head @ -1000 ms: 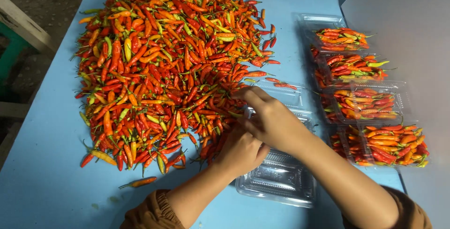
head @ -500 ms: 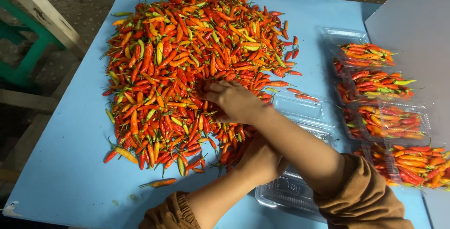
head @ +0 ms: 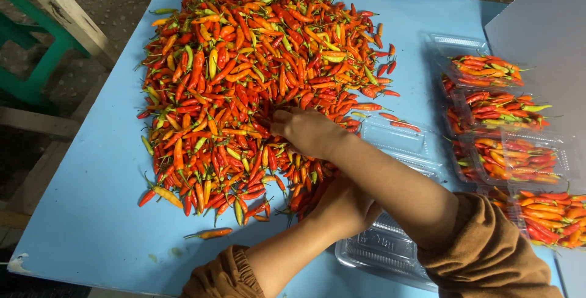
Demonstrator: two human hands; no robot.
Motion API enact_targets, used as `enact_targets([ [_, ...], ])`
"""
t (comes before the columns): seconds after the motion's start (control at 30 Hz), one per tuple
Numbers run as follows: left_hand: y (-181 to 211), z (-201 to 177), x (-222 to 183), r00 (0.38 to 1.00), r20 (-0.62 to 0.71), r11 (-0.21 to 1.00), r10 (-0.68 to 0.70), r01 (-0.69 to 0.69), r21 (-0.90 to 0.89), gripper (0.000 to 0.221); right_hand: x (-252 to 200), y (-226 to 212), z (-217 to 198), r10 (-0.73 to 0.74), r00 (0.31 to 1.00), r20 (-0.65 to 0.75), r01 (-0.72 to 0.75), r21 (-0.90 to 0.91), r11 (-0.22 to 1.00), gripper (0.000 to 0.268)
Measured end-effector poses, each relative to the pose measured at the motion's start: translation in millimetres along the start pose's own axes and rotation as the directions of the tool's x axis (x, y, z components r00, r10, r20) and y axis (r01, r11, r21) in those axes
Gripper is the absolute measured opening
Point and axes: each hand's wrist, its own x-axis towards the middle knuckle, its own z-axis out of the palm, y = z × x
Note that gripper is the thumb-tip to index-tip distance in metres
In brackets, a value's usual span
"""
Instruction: The person picks up several peppers from a large pile and places them into a clear plastic container.
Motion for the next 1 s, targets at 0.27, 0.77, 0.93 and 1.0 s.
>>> enact_targets([
  [0.27, 0.9, 4.4, -0.1, 0.998, 0.067, 1.0, -0.014, 0.015, -0.015, 0.03, -1.9, -10.8, -10.5, -0.005, 0.998, 0.055, 0.009, -0.085, 0.996, 0.064],
  [0.77, -12.0, 24.7, -6.3, 0.981, -0.066, 0.982, 0.181, -0.184, -0.051, 0.025, 1.7, 30.3, -6.1, 0.255, 0.917, -0.307, 0.034, 0.696, 0.717, 0.017],
  [0.93, -8.4, 15.4, -4.2, 0.947, -0.183, 0.958, 0.263, -0.279, -0.066, 0.019, -7.2, 38.2, 3.5, 0.463, 0.873, -0.153, -0.09, 0.883, 0.461, 0.012],
  [1.0, -5.9, 11.5, -5.1, 0.932, -0.216, 0.947, 0.29, -0.312, -0.076, 0.013, -9.3, 44.7, 13.3, 0.608, 0.791, -0.068, 0.035, 0.997, 0.066, 0.005],
])
